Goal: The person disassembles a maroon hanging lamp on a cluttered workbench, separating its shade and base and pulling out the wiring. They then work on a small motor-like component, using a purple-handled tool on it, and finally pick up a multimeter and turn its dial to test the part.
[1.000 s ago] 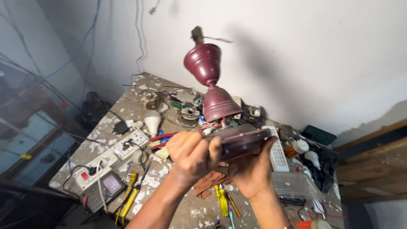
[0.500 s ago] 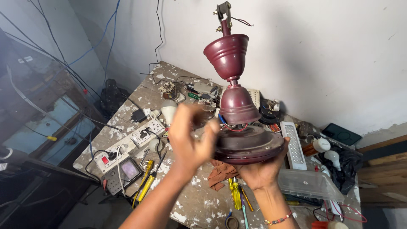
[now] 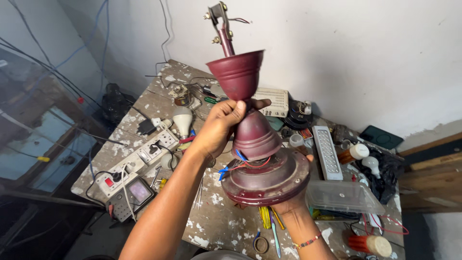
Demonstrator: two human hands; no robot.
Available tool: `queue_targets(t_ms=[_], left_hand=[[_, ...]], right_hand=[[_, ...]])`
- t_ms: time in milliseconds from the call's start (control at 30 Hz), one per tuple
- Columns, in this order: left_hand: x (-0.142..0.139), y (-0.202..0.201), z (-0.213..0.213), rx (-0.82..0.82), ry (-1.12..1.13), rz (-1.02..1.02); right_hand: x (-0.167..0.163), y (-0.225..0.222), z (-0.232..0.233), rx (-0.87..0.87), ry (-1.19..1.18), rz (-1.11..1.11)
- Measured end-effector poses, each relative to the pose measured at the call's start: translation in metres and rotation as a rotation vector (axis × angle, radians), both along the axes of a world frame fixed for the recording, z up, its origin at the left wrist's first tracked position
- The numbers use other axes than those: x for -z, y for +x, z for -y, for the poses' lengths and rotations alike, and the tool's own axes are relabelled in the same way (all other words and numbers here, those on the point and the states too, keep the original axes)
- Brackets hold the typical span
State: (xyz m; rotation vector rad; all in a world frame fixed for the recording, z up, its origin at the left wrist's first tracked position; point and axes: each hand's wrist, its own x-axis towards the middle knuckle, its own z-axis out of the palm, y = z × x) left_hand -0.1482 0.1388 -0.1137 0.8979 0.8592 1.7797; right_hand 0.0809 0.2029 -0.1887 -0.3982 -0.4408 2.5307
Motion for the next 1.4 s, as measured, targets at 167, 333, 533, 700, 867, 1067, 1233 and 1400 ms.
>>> queue_targets(t_ms=[167, 333, 533, 700, 867, 1067, 1233, 1400], left_hand=[[0.004, 0.013, -0.034, -0.129, 0.066, 0.185], [0.011, 0.027, -0.041, -0.264, 0.077, 0.236], [0.007, 0.037, -0.039, -0.288, 0.084, 0.137], [-0.002, 0.043, -0.024, -0.196, -0.01, 0.072], [-0.008, 0.034, -0.021, -0.123, -0.102, -0.083], [0.004, 0.045, -0.033, -0.282, -0.054, -0.03], [-0.004, 0.056, -0.045, -0.376, -0.021, -0.177], [-0.025, 0.069, -0.059, -0.566, -0.004, -0.626]], right_hand=[[0.013, -0.014, -0.03, -0.16, -0.01, -0.168], [0.018, -0.017, -0.044, -0.16, -0.012, -0.155], [0.024, -0.013, -0.047, -0.089, 0.03, -0.026], [0.029, -0.012, -0.035, -0.086, 0.02, 0.001], [0.025, -0.01, -0.026, -0.095, 0.008, 0.038], [0.019, -0.012, -0.034, -0.119, 0.012, 0.075], [0.016, -0.003, -0.073, -0.192, 0.035, 0.087], [0.02, 0.004, -0.106, -0.189, 0.152, 0.241]])
